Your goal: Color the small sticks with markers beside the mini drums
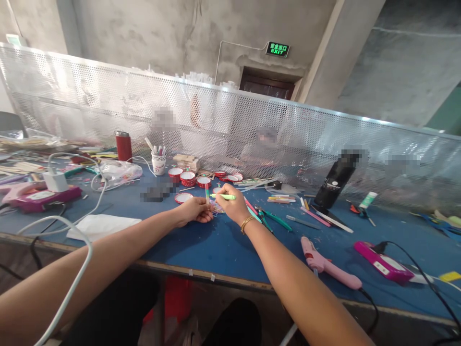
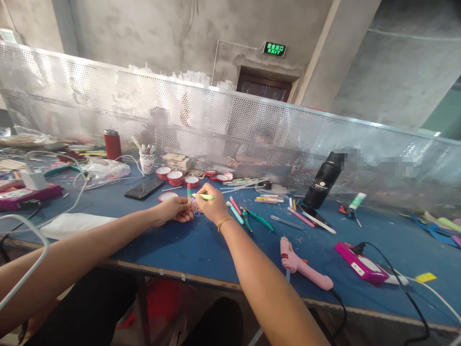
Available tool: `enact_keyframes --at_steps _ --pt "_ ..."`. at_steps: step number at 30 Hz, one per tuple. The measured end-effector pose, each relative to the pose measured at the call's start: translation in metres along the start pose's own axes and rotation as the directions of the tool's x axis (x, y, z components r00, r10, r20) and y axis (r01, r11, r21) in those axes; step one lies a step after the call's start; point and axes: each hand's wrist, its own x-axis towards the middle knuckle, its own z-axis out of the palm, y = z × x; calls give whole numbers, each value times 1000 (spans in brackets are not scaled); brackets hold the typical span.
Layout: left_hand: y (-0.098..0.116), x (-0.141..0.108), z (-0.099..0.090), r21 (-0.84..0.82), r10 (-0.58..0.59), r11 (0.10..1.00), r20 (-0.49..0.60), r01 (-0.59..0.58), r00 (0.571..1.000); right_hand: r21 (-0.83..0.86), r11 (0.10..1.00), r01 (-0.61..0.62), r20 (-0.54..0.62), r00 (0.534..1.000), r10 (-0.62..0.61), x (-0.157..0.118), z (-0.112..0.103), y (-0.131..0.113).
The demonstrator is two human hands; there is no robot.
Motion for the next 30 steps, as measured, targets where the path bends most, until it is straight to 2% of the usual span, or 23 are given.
enact_keyframes --at_steps 6,11,17,30 --pt "2 -3 1 13 6 1000 7 -6 1000 40 999 3 37 999 -4 -1 1 -1" --pt "0 -1 0 18 15 1000 13 -15 1000 20 1000 -3 10 1000 3 0 1 0" --pt "-1 0 0 25 8 1000 -1 -8 1000 20 1000 0 47 999 -1 -1 2 1" --pt "-1 0 -1 21 8 1000 13 -9 1000 35 999 -2 38 999 1 0 1 2"
